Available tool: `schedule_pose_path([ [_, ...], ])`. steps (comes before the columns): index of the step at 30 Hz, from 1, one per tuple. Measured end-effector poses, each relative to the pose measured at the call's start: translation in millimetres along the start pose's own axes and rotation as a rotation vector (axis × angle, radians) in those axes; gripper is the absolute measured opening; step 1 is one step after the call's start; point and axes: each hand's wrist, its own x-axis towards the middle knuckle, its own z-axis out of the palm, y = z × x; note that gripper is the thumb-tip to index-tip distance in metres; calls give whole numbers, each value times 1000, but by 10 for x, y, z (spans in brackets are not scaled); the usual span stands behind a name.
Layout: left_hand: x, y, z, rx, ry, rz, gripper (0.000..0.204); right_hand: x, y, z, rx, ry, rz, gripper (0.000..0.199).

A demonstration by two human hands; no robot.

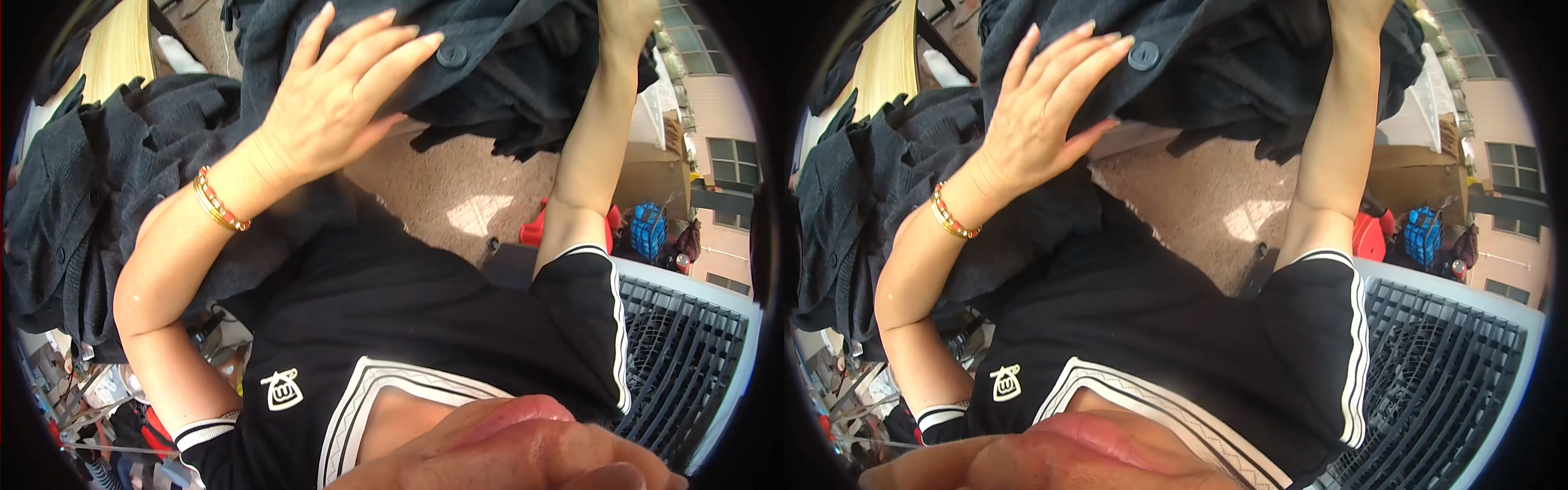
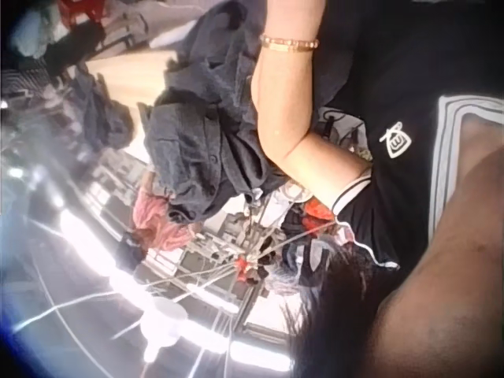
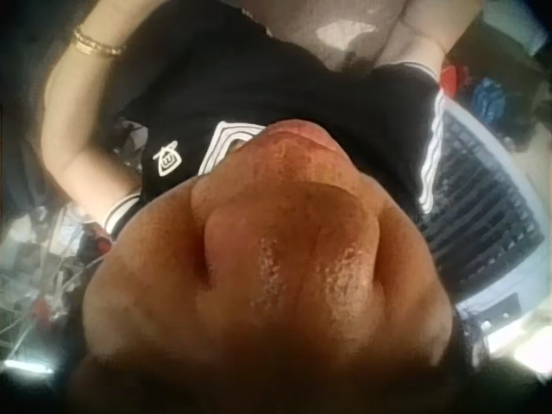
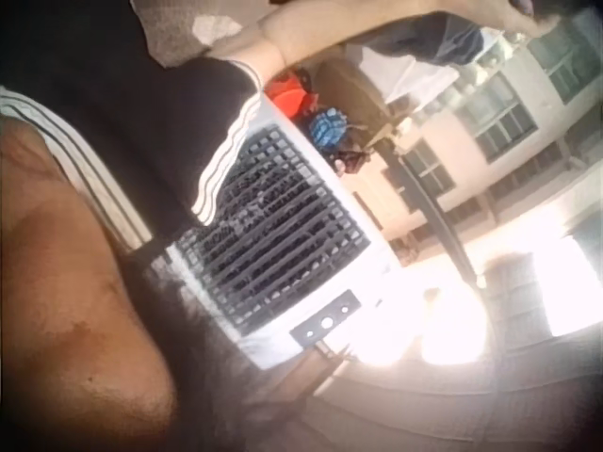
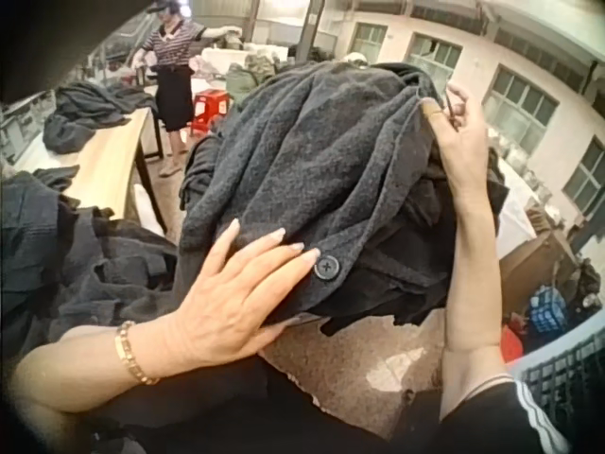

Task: The person trims loose threads from knit garments using thread clippers, cutting excess threads around buttons and seams.

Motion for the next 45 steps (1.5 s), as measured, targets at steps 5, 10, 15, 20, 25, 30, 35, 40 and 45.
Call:
schedule_pose_path([
  [5,187,-51,-61,19,68,62,65,748,1257,-136,-324,-124,176,41],
  [10,260,-274,-394,-7,207,37,44,445,767,-17,59,-238,661,23],
  [15,404,-763,-987,49,360,9,46,25,431,-275,566,192,607,25],
  [20,382,-1358,-923,-50,631,-211,46,-815,207,-466,915,135,463,30],
  [25,127,-1860,-499,-538,588,-459,35,-1426,25,-237,797,33,428,35],
  [30,35,-1915,-342,-659,554,-502,33,-1586,-29,-110,891,139,570,31],
  [35,-32,-1928,-375,-723,582,-513,38,-1700,1,-105,991,112,671,16],
  [40,-66,-1943,-384,-755,588,-586,38,-1765,29,-158,1091,145,751,14],
  [45,-229,-2148,-342,-509,564,-474,27,-1766,8,-194,1277,123,750,23],
])
